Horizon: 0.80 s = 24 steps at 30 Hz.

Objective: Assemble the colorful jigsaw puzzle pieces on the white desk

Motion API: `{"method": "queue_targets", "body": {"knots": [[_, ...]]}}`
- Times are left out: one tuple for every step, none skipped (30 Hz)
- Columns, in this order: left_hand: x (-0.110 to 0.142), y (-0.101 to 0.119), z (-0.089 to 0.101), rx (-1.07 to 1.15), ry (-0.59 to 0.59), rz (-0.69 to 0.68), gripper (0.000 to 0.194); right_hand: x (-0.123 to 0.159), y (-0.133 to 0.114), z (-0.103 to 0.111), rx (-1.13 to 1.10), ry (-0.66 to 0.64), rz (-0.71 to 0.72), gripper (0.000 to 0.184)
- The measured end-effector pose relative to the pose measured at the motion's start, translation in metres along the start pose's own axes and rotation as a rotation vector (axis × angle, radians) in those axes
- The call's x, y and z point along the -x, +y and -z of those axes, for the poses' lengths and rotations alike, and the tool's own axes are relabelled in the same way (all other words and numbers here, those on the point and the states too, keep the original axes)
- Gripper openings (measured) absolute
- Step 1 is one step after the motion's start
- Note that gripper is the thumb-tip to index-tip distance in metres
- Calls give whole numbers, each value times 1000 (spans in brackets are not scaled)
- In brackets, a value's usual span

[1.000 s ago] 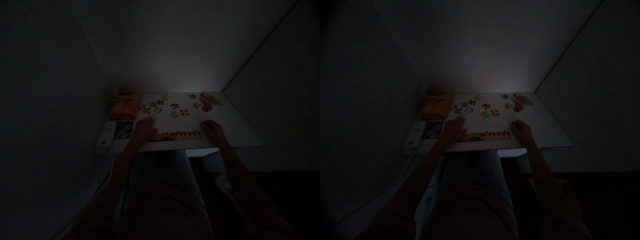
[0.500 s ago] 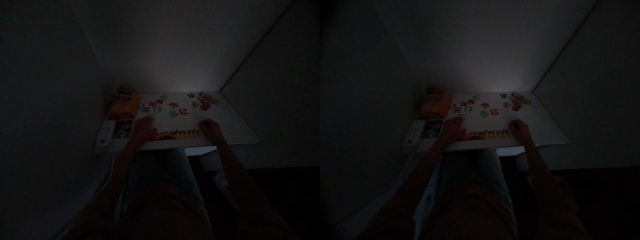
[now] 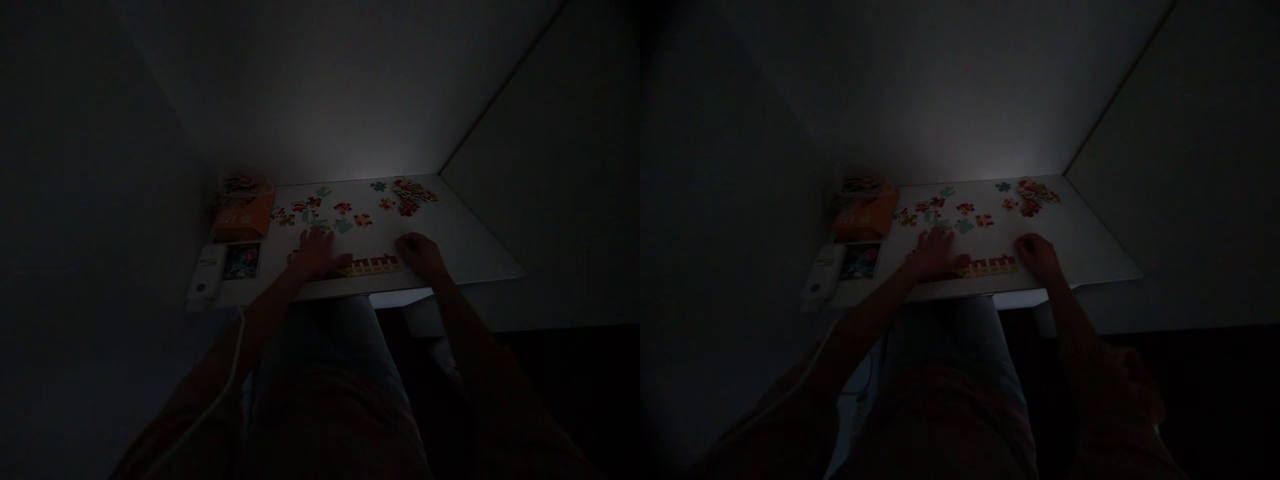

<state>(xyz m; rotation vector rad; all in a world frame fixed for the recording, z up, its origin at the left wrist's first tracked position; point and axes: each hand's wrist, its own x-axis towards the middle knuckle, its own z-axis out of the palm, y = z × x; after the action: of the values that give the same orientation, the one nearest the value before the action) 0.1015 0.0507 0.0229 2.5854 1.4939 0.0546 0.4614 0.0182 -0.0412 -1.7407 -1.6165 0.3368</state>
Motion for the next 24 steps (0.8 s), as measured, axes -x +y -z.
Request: {"method": "queue_targets", "body": {"knots": [[-10, 7, -4, -19, 31, 6, 99, 0, -1, 1, -10, 0, -3, 41], [-20, 13, -9, -22, 58, 0, 97, 1, -1, 1, -19, -5, -5, 41], [-29, 18, -12, -21, 76, 18, 95, 1, -2, 2, -28, -10, -7, 41], [-37, 21, -14, -21, 98, 21, 94, 1, -2, 2, -34, -14, -9, 41], [-42, 23, -15, -17, 115, 22, 93, 1, -2, 2, -39, -14, -9, 41], [-46, 24, -15, -10, 125, 20, 92, 1, -2, 2, -44, -11, -8, 41], [-46, 22, -14, 0, 131, 14, 91, 1, -2, 2, -46, -7, -9, 41], [-44, 19, -12, 13, 130, 13, 90, 1, -1, 2, -48, -3, -12, 41], [-39, 14, -9, 27, 126, 16, 89, 1, -1, 2, -50, 2, -16, 41], [-32, 6, -6, 39, 121, 28, 87, 1, 0, 1, -54, 3, -18, 42], [-23, -3, -3, 49, 120, 54, 85, 1, 0, 1, -60, 3, -21, 42], [-12, -14, -1, 56, 132, 72, 82, 1, -1, 1, -68, 2, -24, 43], [0, -26, 1, 60, 156, 88, 80, 1, -1, 2, -79, -2, -26, 43], [12, -36, 3, 68, 176, 107, 77, 1, -2, 2, -89, -7, -28, 42], [23, -45, 5, 78, 206, 136, 74, 0, -3, 2, -96, -14, -32, 42], [34, -50, 7, 89, 240, 162, 71, 0, -4, 2, -99, -20, -40, 42], [43, -51, 9, 105, 269, 164, 67, -1, -5, 1, -95, -25, -48, 42], [51, -46, 12, 123, 289, 126, 63, -2, -6, 1, -85, -31, -55, 43], [57, -35, 13, 152, 302, 83, 57, -2, -7, 0, -70, -36, -60, 43], [61, -17, 14, 185, 288, 8, 51, -2, -7, 0, -52, -38, -59, 42], [64, 6, 12, 225, 242, -98, 47, -3, -8, -1, -36, -38, -53, 42], [64, 35, 6, 267, 186, -224, 46, -3, -9, -2, -20, -37, -42, 41], [64, 67, -2, 277, 90, -399, 47, -2, -9, -2, -8, -35, -32, 41], [63, 101, -14, 234, -46, -634, 49, -2, -10, -2, 3, -34, -26, 40]]}}
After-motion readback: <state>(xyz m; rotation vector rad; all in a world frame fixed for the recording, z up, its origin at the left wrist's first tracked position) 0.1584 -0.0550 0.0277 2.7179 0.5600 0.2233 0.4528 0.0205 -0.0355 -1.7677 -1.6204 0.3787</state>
